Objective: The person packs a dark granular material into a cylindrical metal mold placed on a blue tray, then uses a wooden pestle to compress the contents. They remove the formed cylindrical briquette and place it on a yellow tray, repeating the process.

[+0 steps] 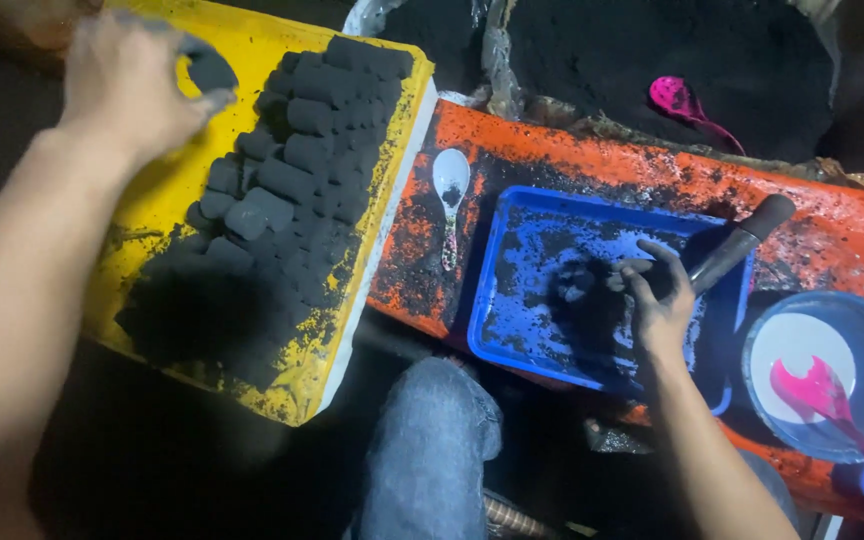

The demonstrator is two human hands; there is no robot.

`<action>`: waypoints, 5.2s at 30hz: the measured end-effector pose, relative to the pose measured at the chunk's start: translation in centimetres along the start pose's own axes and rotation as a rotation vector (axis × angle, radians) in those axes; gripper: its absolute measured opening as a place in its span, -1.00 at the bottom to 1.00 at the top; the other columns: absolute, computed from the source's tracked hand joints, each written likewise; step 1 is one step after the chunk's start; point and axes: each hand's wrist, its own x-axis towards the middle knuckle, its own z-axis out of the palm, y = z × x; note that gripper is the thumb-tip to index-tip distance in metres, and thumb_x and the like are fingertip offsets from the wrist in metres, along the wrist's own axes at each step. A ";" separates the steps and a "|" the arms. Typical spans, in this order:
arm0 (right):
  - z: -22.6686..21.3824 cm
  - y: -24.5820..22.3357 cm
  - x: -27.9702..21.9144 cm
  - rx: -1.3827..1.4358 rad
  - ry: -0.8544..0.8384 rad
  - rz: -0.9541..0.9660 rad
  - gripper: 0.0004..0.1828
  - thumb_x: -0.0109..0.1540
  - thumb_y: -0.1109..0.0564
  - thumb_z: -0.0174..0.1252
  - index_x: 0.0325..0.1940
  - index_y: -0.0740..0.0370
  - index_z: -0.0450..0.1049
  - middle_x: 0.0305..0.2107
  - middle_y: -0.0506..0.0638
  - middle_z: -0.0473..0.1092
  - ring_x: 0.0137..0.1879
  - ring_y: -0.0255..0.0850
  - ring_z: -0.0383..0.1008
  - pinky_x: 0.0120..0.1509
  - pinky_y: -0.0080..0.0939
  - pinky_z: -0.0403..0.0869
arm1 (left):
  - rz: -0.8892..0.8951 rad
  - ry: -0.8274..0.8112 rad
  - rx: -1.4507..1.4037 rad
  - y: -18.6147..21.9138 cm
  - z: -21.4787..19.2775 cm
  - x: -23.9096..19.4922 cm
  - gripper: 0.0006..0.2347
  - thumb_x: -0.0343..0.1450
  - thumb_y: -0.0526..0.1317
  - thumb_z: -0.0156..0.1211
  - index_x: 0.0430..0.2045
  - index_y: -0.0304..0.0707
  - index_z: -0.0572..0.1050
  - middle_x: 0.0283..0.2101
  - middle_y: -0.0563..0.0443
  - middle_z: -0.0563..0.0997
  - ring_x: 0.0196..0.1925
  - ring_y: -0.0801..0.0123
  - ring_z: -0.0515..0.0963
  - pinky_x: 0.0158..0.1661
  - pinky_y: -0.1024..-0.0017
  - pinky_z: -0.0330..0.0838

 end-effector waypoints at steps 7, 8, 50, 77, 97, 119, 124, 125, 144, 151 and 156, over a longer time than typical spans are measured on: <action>0.8 -1.1 0.3 -0.049 0.014 0.053 -0.60 0.30 0.22 0.12 0.25 0.28 0.38 -0.24 0.09 0.50 -0.28 -0.17 0.52 -0.02 -0.23 0.55 | 0.149 -0.169 -0.008 -0.4 1.8 -2.5 -0.52 0.42 0.09 0.35 0.11 -0.26 0.62 0.12 -0.32 0.66 0.22 -0.18 0.57 0.23 -0.07 0.35; 0.9 -1.1 0.4 -0.048 0.021 0.064 -0.60 0.31 0.21 0.13 0.25 0.27 0.38 -0.25 0.06 0.49 -0.27 -0.20 0.51 -0.01 -0.26 0.55 | 0.171 -0.175 -0.008 -0.5 1.9 -2.8 -0.53 0.40 0.05 0.36 0.10 -0.26 0.62 0.13 -0.30 0.66 0.21 -0.17 0.57 0.23 -0.06 0.37; 0.2 -0.5 0.7 -0.062 0.049 0.087 -0.64 0.30 0.23 0.15 0.20 0.24 0.43 -0.27 0.00 0.50 -0.28 -0.24 0.53 -0.01 -0.31 0.53 | 0.032 -0.478 -0.060 2.6 0.5 -2.5 -0.49 0.36 -0.26 0.36 0.27 -0.23 0.47 0.24 -0.37 0.55 0.24 -0.30 0.54 0.24 -0.10 0.39; -9.4 -2.6 3.2 -0.900 0.236 -0.037 -0.83 0.29 0.10 0.33 -0.13 0.25 0.69 -0.35 0.22 0.58 -0.16 0.22 0.62 -0.10 0.10 0.56 | 0.429 -0.249 -0.351 33.3 -0.6 2.2 -0.72 0.38 -0.04 0.12 -0.46 -0.24 0.69 -0.44 -0.24 0.69 -0.20 -0.11 0.73 -0.20 -0.02 0.55; -11.3 2.0 7.4 -0.951 0.367 0.192 -0.66 0.05 0.00 0.39 -0.18 0.22 0.66 -0.45 0.16 0.57 -0.14 0.20 0.64 -0.01 0.12 0.59 | 0.122 -0.261 -0.890 60.9 5.7 8.5 -0.74 0.37 0.06 0.24 -0.21 0.04 0.69 -0.21 -0.03 0.71 0.14 -0.01 0.63 0.25 0.04 0.35; -4.5 1.8 5.3 -0.788 0.138 0.080 -0.67 0.00 0.07 0.44 -0.16 0.13 0.65 -0.40 0.08 0.61 -0.12 0.08 0.66 -0.05 0.04 0.60 | -0.026 -0.072 -1.217 52.3 3.3 2.8 -0.64 0.36 -0.11 0.41 -0.08 -0.41 0.58 -0.18 -0.35 0.70 -0.06 -0.24 0.69 -0.05 -0.08 0.60; -2.8 -3.4 2.4 -0.713 -0.074 -0.086 -0.58 0.01 0.14 0.46 -0.07 0.29 0.63 -0.34 0.20 0.62 -0.12 0.17 0.65 -0.01 0.12 0.58 | -0.137 0.189 -1.402 45.9 1.3 1.0 -0.75 0.43 -0.18 0.36 -0.13 -0.38 0.60 -0.25 -0.39 0.68 -0.07 -0.25 0.68 -0.13 -0.03 0.60; -2.9 -4.1 2.3 -0.721 -0.093 -0.139 -0.59 0.02 0.15 0.45 -0.05 0.25 0.64 -0.33 0.19 0.62 -0.11 0.17 0.65 0.00 0.11 0.57 | -0.194 0.266 -1.413 44.2 0.2 0.8 -0.77 0.43 -0.17 0.37 -0.13 -0.30 0.61 -0.26 -0.27 0.70 -0.08 -0.07 0.70 -0.11 0.07 0.61; -4.3 -4.8 2.0 -0.722 -0.233 -0.224 -0.59 0.07 0.27 0.43 0.00 0.35 0.62 -0.31 0.23 0.61 -0.10 0.20 0.64 0.05 0.08 0.58 | -0.499 0.520 -1.539 35.2 1.8 -1.4 -0.82 0.53 -0.22 0.24 -0.10 -0.38 0.59 -0.28 -0.16 0.66 -0.21 0.28 0.71 -0.28 0.18 0.71; -6.1 -3.1 3.7 -0.559 -0.044 -0.255 -0.61 0.09 0.27 0.47 -0.02 0.31 0.56 -0.26 0.22 0.58 -0.02 0.18 0.61 0.04 0.12 0.58 | -0.615 0.378 -1.639 37.7 6.5 -3.9 -0.78 0.48 -0.18 0.34 -0.07 -0.29 0.59 -0.23 -0.02 0.64 -0.21 0.45 0.60 -0.26 0.42 0.66; -7.3 -2.4 4.6 -0.365 -0.008 -0.246 -0.55 0.03 0.46 0.39 0.01 0.44 0.56 -0.21 0.34 0.54 0.03 0.25 0.58 0.04 0.11 0.59 | -0.455 0.365 -1.462 39.6 8.1 -5.7 -0.79 0.40 -0.28 0.44 -0.14 -0.35 0.63 -0.21 -0.24 0.70 -0.04 0.00 0.70 -0.13 0.13 0.64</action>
